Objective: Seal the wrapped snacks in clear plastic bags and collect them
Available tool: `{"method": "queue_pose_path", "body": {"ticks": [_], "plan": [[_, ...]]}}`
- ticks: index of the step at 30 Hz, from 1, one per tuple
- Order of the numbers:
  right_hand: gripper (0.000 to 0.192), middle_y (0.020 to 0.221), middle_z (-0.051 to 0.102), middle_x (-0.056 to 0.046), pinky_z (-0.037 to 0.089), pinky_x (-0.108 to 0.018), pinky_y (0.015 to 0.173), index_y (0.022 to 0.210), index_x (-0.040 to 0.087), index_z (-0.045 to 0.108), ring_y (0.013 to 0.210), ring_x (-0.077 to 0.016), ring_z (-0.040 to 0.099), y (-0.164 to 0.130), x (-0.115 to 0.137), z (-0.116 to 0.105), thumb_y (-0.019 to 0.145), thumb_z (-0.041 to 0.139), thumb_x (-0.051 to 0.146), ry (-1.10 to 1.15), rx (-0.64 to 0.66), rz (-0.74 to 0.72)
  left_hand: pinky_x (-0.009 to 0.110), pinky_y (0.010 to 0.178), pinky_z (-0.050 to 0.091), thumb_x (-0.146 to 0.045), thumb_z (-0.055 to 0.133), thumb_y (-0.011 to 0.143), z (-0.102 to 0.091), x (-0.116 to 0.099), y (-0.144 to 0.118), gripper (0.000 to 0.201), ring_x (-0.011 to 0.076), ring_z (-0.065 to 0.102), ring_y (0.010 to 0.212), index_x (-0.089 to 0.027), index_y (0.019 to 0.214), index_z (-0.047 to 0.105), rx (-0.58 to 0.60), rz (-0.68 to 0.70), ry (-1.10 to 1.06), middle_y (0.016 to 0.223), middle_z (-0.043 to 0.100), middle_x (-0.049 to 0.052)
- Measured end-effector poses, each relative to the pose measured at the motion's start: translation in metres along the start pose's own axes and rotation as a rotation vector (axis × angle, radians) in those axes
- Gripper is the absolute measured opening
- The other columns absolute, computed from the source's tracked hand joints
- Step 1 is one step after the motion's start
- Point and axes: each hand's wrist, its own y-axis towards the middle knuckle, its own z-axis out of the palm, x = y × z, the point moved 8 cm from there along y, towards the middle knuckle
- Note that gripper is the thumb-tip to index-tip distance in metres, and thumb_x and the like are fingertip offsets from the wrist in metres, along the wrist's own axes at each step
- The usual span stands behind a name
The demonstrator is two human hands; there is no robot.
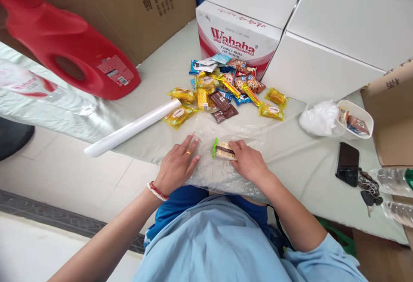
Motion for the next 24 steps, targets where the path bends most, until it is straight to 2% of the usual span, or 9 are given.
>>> {"method": "queue_pose_path", "body": {"ticks": [2,5,8,11,13,15,17,20,24], "plan": [[0.059,0.156,0.047,-0.014,0.059,-0.043,0.090,0.153,0.025,0.047,0.119,-0.0324,0.067,-0.005,-0.002,-0.002,0.097,0.064,0.034,0.053,-0.036,-0.039,0.046,0.100,0.051,-0.053,0.042,0.106,-0.007,0.000,-0.013,0.062,0.0305,0.063,0.115,-0.019,0.156,0.047,-0.045,0.097,-0.023,0.167,0.040,0.015],[0.055,0.158,0.042,-0.016,0.059,-0.045,0.096,0.151,0.027,0.045,0.128,-0.0313,0.061,-0.035,-0.010,-0.014,0.101,0.060,0.042,0.172,-0.174,-0.178,0.042,0.088,0.054,-0.063,0.056,0.097,-0.007,-0.007,-0.037,0.069,0.0274,0.065,0.103,-0.029,0.157,0.046,-0.030,0.339,-0.062,0.163,0.047,0.013],[0.053,0.146,0.051,-0.016,0.056,-0.046,0.102,0.146,0.026,0.050,0.131,-0.0305,0.057,-0.078,-0.020,-0.011,0.099,0.065,0.045,0.233,-0.188,-0.326,0.041,0.085,0.055,-0.049,0.059,0.100,0.000,-0.002,-0.053,0.054,0.0259,0.067,0.101,-0.029,0.150,0.054,0.019,0.437,-0.084,0.159,0.053,0.013],[0.042,0.137,0.058,-0.016,0.056,-0.047,0.099,0.136,0.024,0.059,0.122,-0.0303,0.059,-0.109,-0.032,0.009,0.097,0.068,0.038,0.227,-0.170,-0.342,0.039,0.090,0.056,-0.026,0.051,0.103,0.000,0.010,-0.053,0.034,0.0243,0.070,0.109,-0.026,0.132,0.068,0.033,0.410,-0.194,0.148,0.064,0.010],[0.024,0.131,0.062,-0.015,0.057,-0.045,0.094,0.122,0.024,0.067,0.115,-0.0282,0.061,-0.118,-0.040,0.019,0.100,0.063,0.031,0.254,-0.207,-0.318,0.036,0.093,0.058,-0.022,0.049,0.103,-0.005,0.015,-0.047,0.030,0.0223,0.071,0.112,-0.025,0.120,0.073,0.061,0.381,-0.336,0.140,0.070,0.009],[0.015,0.123,0.066,-0.013,0.057,-0.040,0.089,0.108,0.024,0.072,0.108,-0.0249,0.064,-0.119,-0.047,0.023,0.102,0.058,0.027,0.333,-0.243,-0.300,0.032,0.093,0.059,-0.024,0.049,0.103,-0.012,0.019,-0.037,0.028,0.0203,0.073,0.112,-0.024,0.115,0.075,0.113,0.346,-0.484,0.132,0.074,0.009],[0.017,0.114,0.070,-0.011,0.056,-0.037,0.087,0.101,0.025,0.073,0.102,-0.0223,0.066,-0.115,-0.053,0.018,0.104,0.056,0.028,0.450,-0.239,-0.288,0.029,0.090,0.060,-0.030,0.051,0.104,-0.021,0.020,-0.024,0.027,0.0193,0.075,0.105,-0.023,0.111,0.076,0.186,0.296,-0.590,0.121,0.077,0.009],[0.020,0.097,0.073,-0.006,0.055,-0.032,0.082,0.098,0.024,0.071,0.090,-0.0196,0.068,-0.101,-0.067,0.003,0.104,0.055,0.035,0.601,-0.179,-0.214,0.027,0.082,0.058,-0.041,0.054,0.102,-0.032,0.026,0.002,0.030,0.0179,0.074,0.089,-0.021,0.101,0.076,0.273,0.169,-0.633,0.101,0.079,0.007],[0.031,0.087,0.073,-0.003,0.052,-0.029,0.075,0.093,0.022,0.071,0.079,-0.0178,0.067,-0.067,-0.102,-0.018,0.099,0.058,0.049,0.672,-0.206,0.015,0.030,0.078,0.055,-0.053,0.058,0.093,-0.029,0.044,0.050,0.037,0.0200,0.070,0.081,-0.021,0.091,0.074,0.250,-0.031,-0.572,0.088,0.078,0.005]]}}
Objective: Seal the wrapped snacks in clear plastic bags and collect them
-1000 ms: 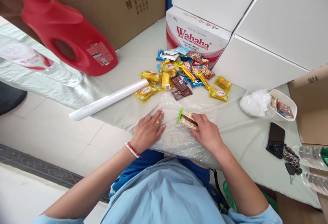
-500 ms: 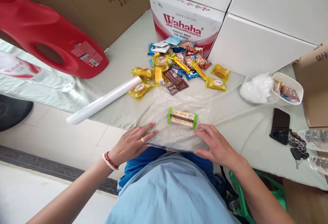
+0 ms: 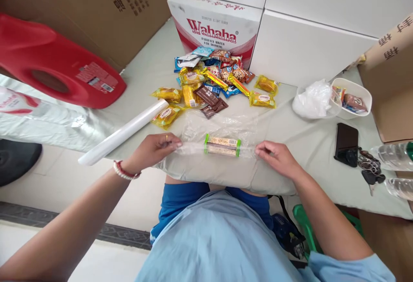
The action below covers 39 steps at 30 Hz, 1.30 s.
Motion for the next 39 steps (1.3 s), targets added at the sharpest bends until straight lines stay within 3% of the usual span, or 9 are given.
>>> {"method": "queue_pose_path", "body": {"ticks": [6,10,13,17,20,23,27,33,39], "plan": [[0.027,0.081,0.071,-0.003,0.046,-0.031,0.067,0.097,0.020,0.071,0.070,-0.0193,0.062,0.051,-0.037,-0.009,0.091,0.057,0.041,-0.277,-0.014,0.227,0.043,0.090,0.055,-0.041,0.058,0.086,-0.019,0.013,0.039,0.033,0.0296,0.069,0.096,-0.016,0.102,0.074,-0.270,-0.166,0.326,0.110,0.075,0.014],[0.031,0.104,0.072,-0.011,0.050,-0.038,0.082,0.114,0.018,0.071,0.094,-0.0270,0.066,0.071,-0.012,-0.032,0.095,0.053,0.034,-0.572,-0.191,0.085,0.043,0.093,0.054,-0.036,0.051,0.096,-0.046,-0.029,-0.009,0.031,0.0302,0.069,0.108,-0.016,0.107,0.073,-0.688,-0.081,0.432,0.116,0.071,0.015],[0.036,0.120,0.069,-0.015,0.047,-0.042,0.100,0.124,0.016,0.069,0.117,-0.0320,0.060,0.098,0.022,-0.026,0.099,0.052,0.034,-0.613,-0.186,-0.113,0.038,0.089,0.055,-0.029,0.054,0.099,-0.036,-0.079,-0.047,0.023,0.0243,0.070,0.100,-0.018,0.105,0.073,-0.853,0.097,0.464,0.107,0.071,0.012],[0.054,0.135,0.064,-0.019,0.045,-0.041,0.104,0.145,0.012,0.057,0.123,-0.0330,0.058,0.146,0.044,0.016,0.098,0.059,0.039,-0.653,0.066,-0.153,0.031,0.068,0.048,-0.027,0.053,0.101,0.028,-0.122,-0.036,0.022,0.0188,0.065,0.080,-0.022,0.106,0.074,-0.605,0.245,0.611,0.088,0.068,0.007],[0.065,0.125,0.070,-0.018,0.048,-0.035,0.092,0.145,0.012,0.058,0.111,-0.0314,0.064,0.170,0.044,0.037,0.089,0.072,0.042,-0.681,0.208,-0.013,0.030,0.064,0.044,-0.029,0.047,0.105,0.079,-0.116,0.000,0.031,0.0196,0.065,0.083,-0.027,0.124,0.071,-0.223,0.175,0.676,0.089,0.067,0.006],[0.041,0.100,0.076,-0.010,0.045,-0.028,0.077,0.121,0.013,0.072,0.087,-0.0225,0.066,0.177,0.044,0.043,0.084,0.074,0.031,-0.568,0.332,0.094,0.029,0.064,0.044,-0.029,0.043,0.107,0.105,-0.097,0.022,0.037,0.0208,0.066,0.090,-0.029,0.137,0.064,0.020,0.057,0.663,0.098,0.068,0.006],[0.022,0.075,0.068,0.000,0.041,-0.024,0.068,0.099,0.016,0.078,0.069,-0.0148,0.059,0.162,0.063,0.035,0.087,0.062,0.024,-0.338,0.334,-0.032,0.031,0.065,0.045,-0.026,0.040,0.107,0.111,-0.090,0.025,0.042,0.0234,0.068,0.093,-0.028,0.146,0.058,0.066,0.032,0.656,0.100,0.069,0.007],[0.037,0.097,0.077,-0.005,0.049,-0.028,0.085,0.115,0.022,0.079,0.089,-0.0185,0.069,0.085,0.089,0.056,0.089,0.052,0.016,-0.264,0.384,-0.470,0.033,0.073,0.051,-0.024,0.046,0.104,0.107,-0.083,0.025,0.033,0.0253,0.069,0.096,-0.022,0.119,0.075,0.037,0.041,0.499,0.097,0.073,0.010],[0.049,0.094,0.075,-0.008,0.047,-0.031,0.081,0.134,0.026,0.072,0.090,-0.0224,0.067,0.048,0.070,0.088,0.090,0.057,0.012,-0.506,0.369,-0.495,0.032,0.085,0.055,-0.025,0.056,0.094,0.076,-0.044,0.009,0.025,0.0207,0.072,0.090,-0.021,0.103,0.079,-0.087,0.060,-0.134,0.094,0.079,0.005]]}}
